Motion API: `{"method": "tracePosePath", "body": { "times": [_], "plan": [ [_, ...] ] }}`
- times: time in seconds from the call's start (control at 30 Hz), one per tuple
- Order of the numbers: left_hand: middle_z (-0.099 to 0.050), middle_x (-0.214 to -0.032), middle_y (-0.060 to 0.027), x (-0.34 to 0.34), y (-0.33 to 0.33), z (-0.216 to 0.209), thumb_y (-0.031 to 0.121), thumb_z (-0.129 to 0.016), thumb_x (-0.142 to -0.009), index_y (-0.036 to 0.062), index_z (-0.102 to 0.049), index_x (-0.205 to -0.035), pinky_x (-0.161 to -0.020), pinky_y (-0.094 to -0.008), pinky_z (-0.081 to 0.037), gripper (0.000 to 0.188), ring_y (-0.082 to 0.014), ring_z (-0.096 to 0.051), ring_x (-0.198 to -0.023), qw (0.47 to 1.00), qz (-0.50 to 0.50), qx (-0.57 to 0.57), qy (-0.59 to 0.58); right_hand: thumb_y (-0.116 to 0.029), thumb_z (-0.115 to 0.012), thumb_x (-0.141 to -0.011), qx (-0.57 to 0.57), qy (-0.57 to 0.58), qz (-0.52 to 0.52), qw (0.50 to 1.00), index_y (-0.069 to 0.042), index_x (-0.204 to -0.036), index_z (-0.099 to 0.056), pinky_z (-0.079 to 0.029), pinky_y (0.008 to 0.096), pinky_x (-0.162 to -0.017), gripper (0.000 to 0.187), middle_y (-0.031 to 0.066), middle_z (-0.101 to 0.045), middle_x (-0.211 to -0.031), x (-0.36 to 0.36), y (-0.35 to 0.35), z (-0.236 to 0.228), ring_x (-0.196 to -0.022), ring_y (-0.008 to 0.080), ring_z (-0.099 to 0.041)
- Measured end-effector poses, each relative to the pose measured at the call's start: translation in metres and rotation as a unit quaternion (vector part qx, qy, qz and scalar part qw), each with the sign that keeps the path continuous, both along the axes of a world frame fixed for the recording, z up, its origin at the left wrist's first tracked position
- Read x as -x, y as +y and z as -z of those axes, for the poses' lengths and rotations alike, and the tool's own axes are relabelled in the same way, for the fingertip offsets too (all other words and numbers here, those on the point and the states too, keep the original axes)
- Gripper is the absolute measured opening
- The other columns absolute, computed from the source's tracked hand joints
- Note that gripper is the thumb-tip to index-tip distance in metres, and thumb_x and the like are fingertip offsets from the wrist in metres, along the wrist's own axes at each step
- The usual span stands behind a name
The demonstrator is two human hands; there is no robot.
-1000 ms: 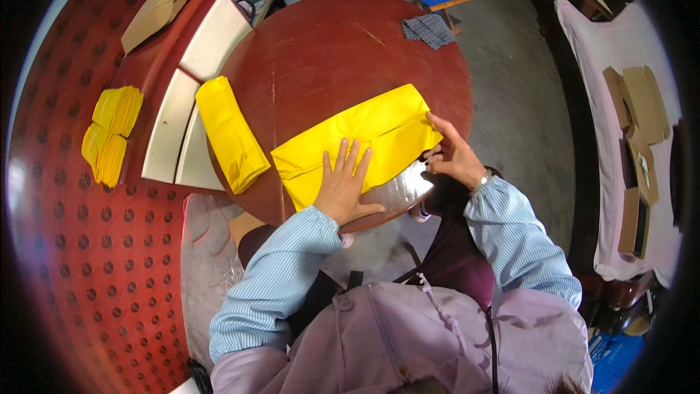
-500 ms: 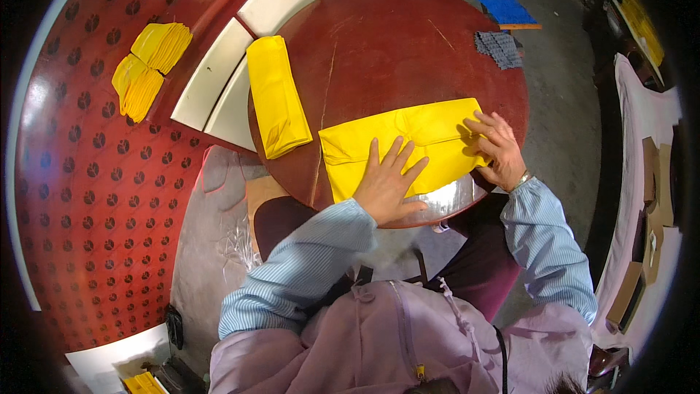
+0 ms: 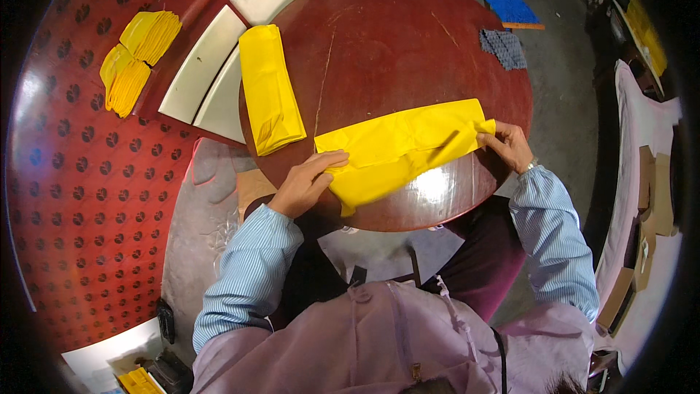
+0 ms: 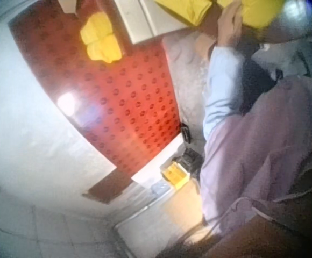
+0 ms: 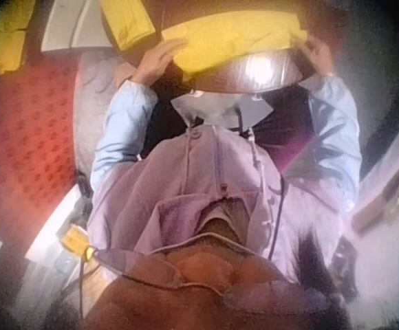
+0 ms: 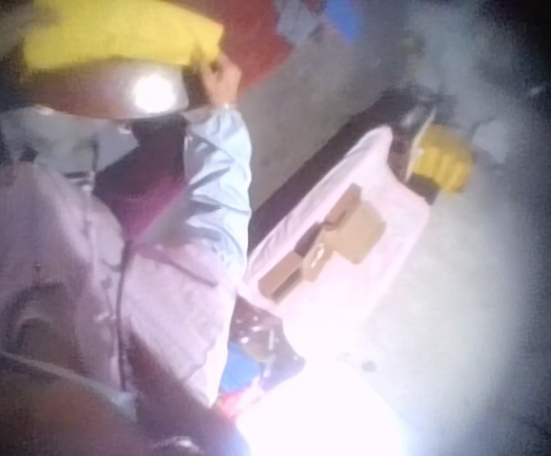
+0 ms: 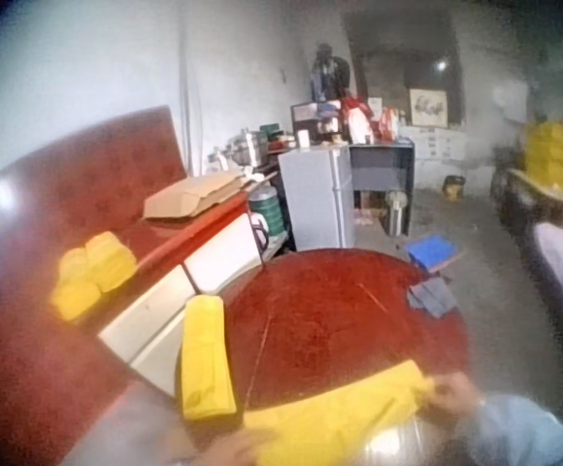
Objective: The person folds a yellow cloth on a round table, aligning edges and pressing creases. They stack the folded cloth with others, then walk to a green sack and place the stack inside.
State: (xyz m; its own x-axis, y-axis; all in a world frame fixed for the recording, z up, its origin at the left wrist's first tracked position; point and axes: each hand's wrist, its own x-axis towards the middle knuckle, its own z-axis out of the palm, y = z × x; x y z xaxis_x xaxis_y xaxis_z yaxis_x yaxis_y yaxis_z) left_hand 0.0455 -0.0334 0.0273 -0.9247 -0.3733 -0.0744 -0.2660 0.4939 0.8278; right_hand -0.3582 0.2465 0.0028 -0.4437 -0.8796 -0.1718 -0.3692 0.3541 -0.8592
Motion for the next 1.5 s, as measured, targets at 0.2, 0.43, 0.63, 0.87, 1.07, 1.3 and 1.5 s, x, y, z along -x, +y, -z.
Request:
{"method": "tracePosePath", "body": {
  "times": [0.2, 0.43, 0.63, 0.87, 1.07, 1.3, 1.5],
  "plan": [
    [-0.067, -0.147, -0.0167, -0.008, 0.009, 0.005, 0.014, -0.08, -0.084, 0.006, -0.061, -0.147, -0.122, -0.0391, -0.041, 0.066, -0.031, -0.058, -0.143, 0.996, -0.053, -0.068, -0.006, -0.027, -0.07, -0.106, 0.002, -0.052, 0.109, 0.993, -0.001, -0.14, -0.071, -0.055, 0.0332, -0.105, 0.042, 0.0105, -0.077, -0.126, -0.006, -0.01, 0.007, -0.112, 0.0201, -0.073],
    [-0.073, -0.135, -0.0191, 0.016, 0.056, 0.029, -0.005, -0.081, -0.08, 0.0039, -0.067, -0.135, -0.123, -0.0457, -0.042, 0.058, -0.0355, -0.064, -0.137, 0.972, -0.173, 0.089, 0.129, -0.024, -0.069, -0.107, 0.007, -0.035, 0.097, 0.995, -0.001, -0.14, -0.07, -0.054, 0.0332, -0.106, 0.04, 0.0099, -0.077, -0.126, -0.005, -0.013, 0.01, -0.114, 0.0191, -0.072],
    [-0.077, -0.12, -0.0168, 0.006, 0.031, 0.046, -0.002, -0.077, -0.083, 0.005, -0.073, -0.123, -0.117, -0.0504, -0.048, 0.04, -0.0331, -0.068, -0.13, 0.964, -0.098, 0.175, 0.173, -0.021, -0.067, -0.108, 0.015, -0.061, 0.076, 0.995, -0.001, -0.142, -0.069, -0.054, 0.0331, -0.106, 0.039, 0.0099, -0.077, -0.128, -0.007, -0.007, 0.004, -0.115, 0.0188, -0.072],
    [-0.076, -0.105, -0.0096, 0.008, 0.03, 0.04, 0.0, -0.061, -0.102, -0.0017, -0.065, -0.124, -0.086, -0.0257, -0.052, 0.022, -0.012, -0.07, -0.104, 0.963, -0.243, -0.035, 0.115, -0.024, -0.065, -0.109, 0.023, -0.02, 0.084, 0.996, -0.001, -0.142, -0.068, -0.056, 0.0331, -0.101, 0.04, 0.0115, -0.077, -0.125, 0.006, -0.025, 0.008, -0.11, 0.0196, -0.073],
    [-0.079, -0.11, -0.0139, 0.026, 0.007, 0.046, 0.005, -0.064, -0.103, -0.002, -0.061, -0.13, -0.089, -0.0314, -0.055, 0.028, -0.0147, -0.073, -0.102, 0.952, -0.253, -0.103, 0.139, -0.026, -0.066, -0.108, -0.021, 0.018, 0.082, 0.996, -0.002, -0.141, -0.069, -0.057, 0.0324, -0.094, 0.042, 0.0097, -0.079, -0.118, 0.02, -0.042, 0.003, -0.103, 0.0175, -0.075],
    [-0.078, -0.121, -0.0178, 0.029, 0.0, 0.023, 0.009, -0.078, -0.096, 0.0015, -0.055, -0.139, -0.101, -0.0387, -0.056, 0.049, -0.0266, -0.075, -0.115, 0.972, -0.22, -0.06, 0.052, -0.03, -0.067, -0.107, -0.059, 0.02, 0.09, 0.994, -0.002, -0.139, -0.071, -0.058, 0.0325, -0.092, 0.042, 0.0095, -0.08, -0.115, 0.027, -0.048, 0.009, -0.101, 0.017, -0.075],
    [-0.073, -0.133, -0.0183, 0.031, -0.013, 0.019, 0.003, -0.074, -0.098, -0.0014, -0.049, -0.144, -0.106, -0.0354, -0.054, 0.052, -0.0259, -0.071, -0.125, 0.984, -0.165, -0.057, 0.042, -0.028, -0.064, -0.109, 0.027, 0.043, 0.101, 0.994, -0.006, -0.142, -0.07, -0.059, 0.0339, -0.096, 0.04, 0.0101, -0.078, -0.123, 0.026, -0.054, -0.006, -0.108, 0.0189, -0.075]
  ]
}}
